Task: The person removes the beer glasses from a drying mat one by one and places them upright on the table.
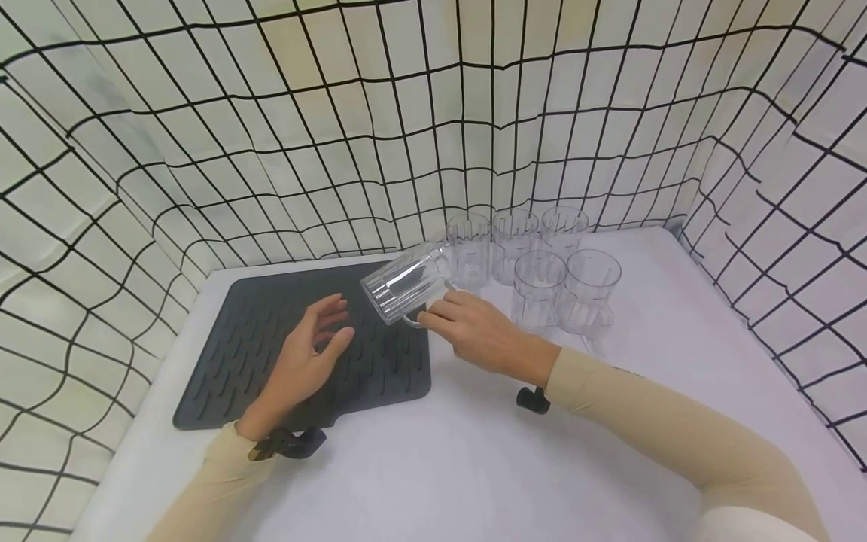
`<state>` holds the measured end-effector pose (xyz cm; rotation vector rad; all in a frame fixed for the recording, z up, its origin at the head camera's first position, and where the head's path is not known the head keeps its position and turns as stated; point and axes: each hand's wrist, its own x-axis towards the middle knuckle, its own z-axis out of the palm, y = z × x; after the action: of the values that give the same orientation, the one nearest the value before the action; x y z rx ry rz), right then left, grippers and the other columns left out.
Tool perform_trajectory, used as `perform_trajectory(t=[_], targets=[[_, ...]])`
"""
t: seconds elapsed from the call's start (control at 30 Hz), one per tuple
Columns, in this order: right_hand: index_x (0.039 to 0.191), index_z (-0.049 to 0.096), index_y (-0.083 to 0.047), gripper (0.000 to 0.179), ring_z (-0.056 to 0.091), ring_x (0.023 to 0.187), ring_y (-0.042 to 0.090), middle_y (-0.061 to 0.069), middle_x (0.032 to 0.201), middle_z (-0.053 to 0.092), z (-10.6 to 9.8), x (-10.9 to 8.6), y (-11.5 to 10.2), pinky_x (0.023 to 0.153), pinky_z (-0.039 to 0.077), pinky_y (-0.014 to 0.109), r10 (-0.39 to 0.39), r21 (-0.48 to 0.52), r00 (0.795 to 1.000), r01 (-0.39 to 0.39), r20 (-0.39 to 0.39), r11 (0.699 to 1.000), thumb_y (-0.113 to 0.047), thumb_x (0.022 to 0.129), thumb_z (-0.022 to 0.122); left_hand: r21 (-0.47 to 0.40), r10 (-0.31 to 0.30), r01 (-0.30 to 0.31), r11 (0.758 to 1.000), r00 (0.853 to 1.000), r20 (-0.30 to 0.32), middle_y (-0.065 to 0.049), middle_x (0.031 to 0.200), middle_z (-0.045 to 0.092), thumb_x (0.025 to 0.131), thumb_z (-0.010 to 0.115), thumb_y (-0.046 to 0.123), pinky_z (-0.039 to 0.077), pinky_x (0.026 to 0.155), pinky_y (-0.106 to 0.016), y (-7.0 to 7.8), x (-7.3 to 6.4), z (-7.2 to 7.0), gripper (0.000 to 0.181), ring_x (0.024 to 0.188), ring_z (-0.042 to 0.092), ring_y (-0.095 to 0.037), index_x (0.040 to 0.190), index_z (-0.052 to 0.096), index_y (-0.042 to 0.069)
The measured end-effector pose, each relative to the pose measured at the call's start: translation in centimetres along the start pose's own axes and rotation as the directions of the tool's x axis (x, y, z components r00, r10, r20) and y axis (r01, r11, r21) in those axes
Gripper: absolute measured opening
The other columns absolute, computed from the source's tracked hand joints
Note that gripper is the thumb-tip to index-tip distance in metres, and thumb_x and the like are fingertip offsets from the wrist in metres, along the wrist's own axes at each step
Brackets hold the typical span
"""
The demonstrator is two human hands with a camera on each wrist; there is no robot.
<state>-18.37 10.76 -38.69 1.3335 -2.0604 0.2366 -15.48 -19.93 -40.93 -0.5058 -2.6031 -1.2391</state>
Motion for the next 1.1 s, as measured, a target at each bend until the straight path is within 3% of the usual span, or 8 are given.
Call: perform_trajectory(t=[0.17, 0.33, 0.6, 0.87, 0.97, 1.1], targets=[[0.116, 0.070, -0.008, 0.054, 0.062, 0.090, 0.018, 0.001, 0.097, 0.071, 0.1, -0.3, -0.1, 0.083, 0.057, 0.027, 0.014, 0.004, 1.000, -0.014, 0.021, 1.000, 0.021, 0.070, 0.067, -0.101, -0.040, 0.037, 0.994, 0.999, -0.023, -0.017, 0.157, 0.046, 0.100, 0.067, 0.023, 0.056, 0.104, -0.054, 0.6, 0.4, 1.2, 0.071, 0.141, 0.056, -0.037, 0.160, 0.030, 0.009], [0.116, 0.070, -0.008, 0.053, 0.063, 0.092, 0.019, 0.001, 0.099, 0.071, 0.2, -0.4, -0.2, 0.085, 0.057, 0.027, 0.017, 0.002, 0.999, -0.017, 0.036, 1.000, 0.020, 0.071, 0.070, -0.238, -0.081, 0.070, 0.969, 0.996, -0.037, -0.017, 0.162, 0.035, 0.098, 0.071, 0.018, 0.056, 0.104, -0.057, 1.2, 0.9, 2.6, 0.079, 0.145, 0.051, -0.038, 0.161, 0.024, 0.011], [0.117, 0.070, -0.008, 0.051, 0.064, 0.094, 0.019, 0.001, 0.100, 0.072, 0.2, -0.5, -0.4, 0.089, 0.059, 0.028, 0.017, 0.008, 0.999, -0.017, 0.049, 1.000, 0.018, 0.074, 0.070, -0.358, -0.070, 0.054, 0.932, 0.997, -0.031, -0.019, 0.165, 0.024, 0.095, 0.073, 0.014, 0.056, 0.102, -0.061, 1.7, 1.7, 4.0, 0.086, 0.149, 0.044, -0.040, 0.162, 0.020, 0.016], [0.116, 0.070, -0.008, 0.049, 0.064, 0.093, 0.018, 0.001, 0.100, 0.072, 0.4, -0.3, -0.6, 0.085, 0.058, 0.027, 0.012, 0.005, 0.999, -0.012, 0.049, 1.000, 0.017, 0.074, 0.071, -0.445, -0.074, 0.049, 0.894, 0.997, -0.038, -0.016, 0.163, 0.023, 0.092, 0.074, 0.007, 0.054, 0.104, -0.062, 1.6, 1.9, 4.5, 0.090, 0.149, 0.040, -0.039, 0.162, 0.019, 0.020], [0.115, 0.071, -0.008, 0.049, 0.064, 0.093, 0.018, 0.001, 0.099, 0.073, 0.5, -0.3, -0.8, 0.085, 0.058, 0.027, 0.016, 0.006, 0.999, -0.016, 0.041, 1.000, 0.017, 0.074, 0.073, -0.476, -0.077, 0.045, 0.878, 0.996, -0.047, -0.016, 0.160, 0.026, 0.091, 0.075, 0.004, 0.056, 0.103, -0.055, 1.8, 2.0, 4.5, 0.090, 0.147, 0.042, -0.037, 0.161, 0.020, 0.020], [0.116, 0.072, -0.008, 0.050, 0.065, 0.094, 0.018, 0.001, 0.102, 0.074, 0.7, -0.3, -1.0, 0.085, 0.059, 0.026, 0.034, 0.014, 0.998, -0.035, 0.050, 0.999, 0.016, 0.073, 0.076, -0.531, -0.083, 0.043, 0.846, 0.995, -0.051, -0.017, 0.157, 0.029, 0.089, 0.075, -0.002, 0.060, 0.098, -0.033, 2.0, 2.0, 4.4, 0.090, 0.143, 0.047, -0.034, 0.160, 0.022, 0.015]])
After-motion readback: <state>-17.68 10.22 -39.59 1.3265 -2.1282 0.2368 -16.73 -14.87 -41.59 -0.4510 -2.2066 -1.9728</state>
